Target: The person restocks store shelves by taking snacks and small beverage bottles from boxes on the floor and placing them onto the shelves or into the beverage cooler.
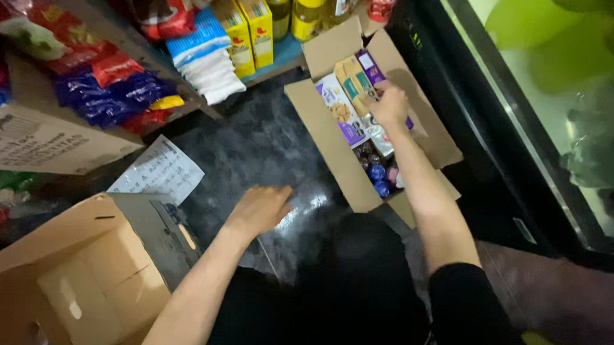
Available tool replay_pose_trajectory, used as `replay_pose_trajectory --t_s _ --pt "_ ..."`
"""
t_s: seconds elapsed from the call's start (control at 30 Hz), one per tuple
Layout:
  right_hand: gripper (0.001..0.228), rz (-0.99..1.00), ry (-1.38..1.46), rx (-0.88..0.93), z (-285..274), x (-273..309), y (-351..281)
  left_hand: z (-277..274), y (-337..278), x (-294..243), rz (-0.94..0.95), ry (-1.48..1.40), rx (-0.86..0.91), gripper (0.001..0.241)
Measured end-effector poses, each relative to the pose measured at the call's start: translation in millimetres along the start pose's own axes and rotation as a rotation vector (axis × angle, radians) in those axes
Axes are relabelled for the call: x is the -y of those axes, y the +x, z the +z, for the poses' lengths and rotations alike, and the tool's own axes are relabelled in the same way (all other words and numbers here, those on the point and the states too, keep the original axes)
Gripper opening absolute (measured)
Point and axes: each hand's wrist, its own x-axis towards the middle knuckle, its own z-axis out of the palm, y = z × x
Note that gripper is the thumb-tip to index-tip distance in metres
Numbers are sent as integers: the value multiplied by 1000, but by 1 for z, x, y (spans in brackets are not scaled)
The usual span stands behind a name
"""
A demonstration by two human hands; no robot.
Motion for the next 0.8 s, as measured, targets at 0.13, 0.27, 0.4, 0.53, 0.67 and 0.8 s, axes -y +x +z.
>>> replay_pose_trajectory --t_s 0.13,0.27,0.4,0.53,0.67,0.8 --pt "58 63 -84 17 39 4 -15 -8 -15 -10 -41 2 9 37" --pt "84 -43 -314 -238 61 19 -20 5 -17 -2 -80 6 -7 42" --pt "81 14 -211 -184 34 31 -19 -2 -20 -4 -79 1 35 45" --pt "85 152 -187 -42 -10 21 -13 -3 -10 -4 -75 -2 59 49" --pt "72 120 21 -24 -39 -15 -8 4 5 -3 -75 -32 85 53" --pt "84 -6 280 -43 -113 22 -42 7 17 -4 -57 -55 102 49"
